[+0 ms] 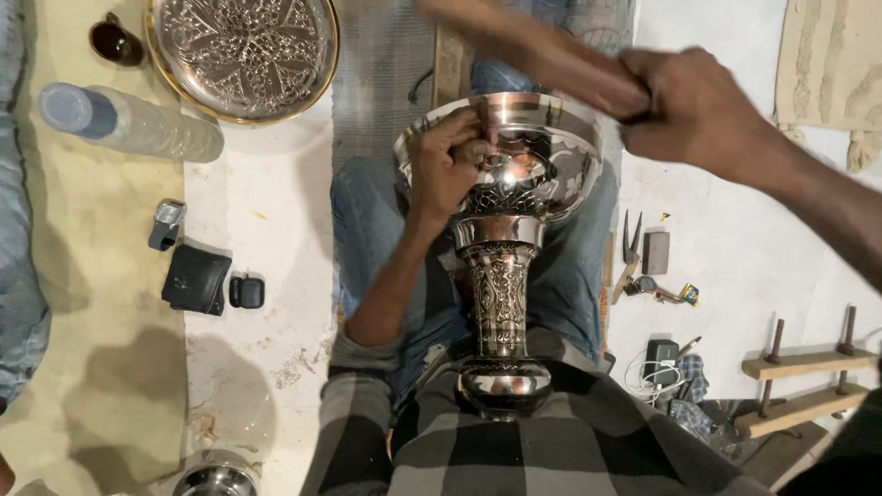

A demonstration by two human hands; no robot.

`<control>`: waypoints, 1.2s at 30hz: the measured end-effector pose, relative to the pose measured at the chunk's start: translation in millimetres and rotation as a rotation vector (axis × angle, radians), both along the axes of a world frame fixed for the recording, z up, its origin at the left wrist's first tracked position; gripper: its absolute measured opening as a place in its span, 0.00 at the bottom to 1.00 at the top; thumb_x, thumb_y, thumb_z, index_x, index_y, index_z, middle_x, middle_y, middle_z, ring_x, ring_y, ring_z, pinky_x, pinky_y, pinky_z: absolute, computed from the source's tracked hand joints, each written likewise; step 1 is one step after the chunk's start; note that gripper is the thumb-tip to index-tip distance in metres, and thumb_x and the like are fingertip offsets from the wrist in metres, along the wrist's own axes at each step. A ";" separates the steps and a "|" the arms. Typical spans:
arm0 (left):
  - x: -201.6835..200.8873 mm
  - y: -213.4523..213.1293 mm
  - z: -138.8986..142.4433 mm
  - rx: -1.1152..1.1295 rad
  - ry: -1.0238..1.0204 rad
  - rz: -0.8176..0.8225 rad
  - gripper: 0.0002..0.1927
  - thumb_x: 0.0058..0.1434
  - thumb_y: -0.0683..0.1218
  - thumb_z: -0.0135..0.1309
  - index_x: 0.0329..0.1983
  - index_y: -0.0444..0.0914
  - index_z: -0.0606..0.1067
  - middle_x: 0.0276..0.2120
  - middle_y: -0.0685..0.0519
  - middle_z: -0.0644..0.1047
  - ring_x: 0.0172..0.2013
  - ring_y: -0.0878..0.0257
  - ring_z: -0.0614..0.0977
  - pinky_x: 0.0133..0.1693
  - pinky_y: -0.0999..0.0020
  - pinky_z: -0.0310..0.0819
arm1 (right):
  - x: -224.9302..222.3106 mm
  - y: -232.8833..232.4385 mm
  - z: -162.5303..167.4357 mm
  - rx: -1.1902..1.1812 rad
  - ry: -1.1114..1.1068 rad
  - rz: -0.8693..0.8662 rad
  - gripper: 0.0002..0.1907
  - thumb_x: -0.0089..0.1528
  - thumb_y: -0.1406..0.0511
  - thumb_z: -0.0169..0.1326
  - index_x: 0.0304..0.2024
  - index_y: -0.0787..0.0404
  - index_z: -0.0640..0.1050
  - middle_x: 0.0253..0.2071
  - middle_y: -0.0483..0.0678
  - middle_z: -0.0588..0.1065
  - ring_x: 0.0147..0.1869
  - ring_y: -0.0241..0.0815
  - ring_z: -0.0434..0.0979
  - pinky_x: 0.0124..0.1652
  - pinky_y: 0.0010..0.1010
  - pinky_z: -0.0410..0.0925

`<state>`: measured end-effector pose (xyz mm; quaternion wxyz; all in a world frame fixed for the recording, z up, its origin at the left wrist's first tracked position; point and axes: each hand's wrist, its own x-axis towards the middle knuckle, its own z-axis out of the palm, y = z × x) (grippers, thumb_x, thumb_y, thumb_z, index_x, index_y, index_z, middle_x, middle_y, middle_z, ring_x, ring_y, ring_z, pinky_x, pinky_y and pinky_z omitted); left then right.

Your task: The person holds a silver-colored metal vessel on their lap and repeatedly strikes its surface with a wooden mallet. They rotate the vessel slightly between strikes to work different areas of the bowl.

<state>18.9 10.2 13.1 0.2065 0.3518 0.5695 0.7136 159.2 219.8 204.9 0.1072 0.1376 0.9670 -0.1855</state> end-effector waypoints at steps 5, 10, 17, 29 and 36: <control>24.2 -2.2 -9.3 0.020 -0.264 0.169 0.19 0.60 0.25 0.52 0.51 0.31 0.78 0.40 0.49 0.83 0.41 0.65 0.85 0.41 0.74 0.85 | -73.8 -25.9 36.0 0.341 -0.354 0.161 0.16 0.55 0.65 0.63 0.44 0.64 0.78 0.27 0.54 0.77 0.27 0.46 0.79 0.30 0.36 0.72; 38.6 1.5 -22.9 0.157 -0.443 0.302 0.19 0.62 0.25 0.53 0.55 0.30 0.76 0.41 0.48 0.82 0.41 0.65 0.84 0.43 0.74 0.81 | -108.2 -53.0 40.0 0.444 -0.381 0.283 0.16 0.53 0.62 0.67 0.42 0.60 0.81 0.27 0.53 0.78 0.28 0.48 0.81 0.29 0.40 0.73; 47.5 4.7 -30.7 0.162 -0.329 0.407 0.16 0.66 0.28 0.50 0.55 0.31 0.74 0.40 0.47 0.83 0.41 0.64 0.86 0.44 0.70 0.87 | -110.1 -50.9 21.0 0.252 -0.011 0.309 0.21 0.49 0.66 0.68 0.44 0.66 0.80 0.29 0.55 0.77 0.30 0.48 0.80 0.31 0.38 0.72; -12.3 5.9 -14.2 -0.027 -0.147 -0.101 0.18 0.62 0.27 0.47 0.51 0.31 0.78 0.37 0.47 0.85 0.34 0.63 0.88 0.34 0.72 0.88 | -70.6 -27.0 0.9 0.266 -0.012 0.177 0.21 0.53 0.63 0.66 0.44 0.65 0.76 0.30 0.60 0.77 0.34 0.57 0.78 0.35 0.47 0.72; -46.5 21.2 -19.4 -0.168 0.038 -0.470 0.25 0.58 0.25 0.47 0.56 0.32 0.79 0.35 0.44 0.86 0.30 0.61 0.86 0.30 0.70 0.84 | 22.2 -23.7 -36.2 -0.107 0.132 -0.154 0.18 0.53 0.66 0.58 0.42 0.69 0.70 0.29 0.65 0.73 0.35 0.65 0.76 0.38 0.48 0.69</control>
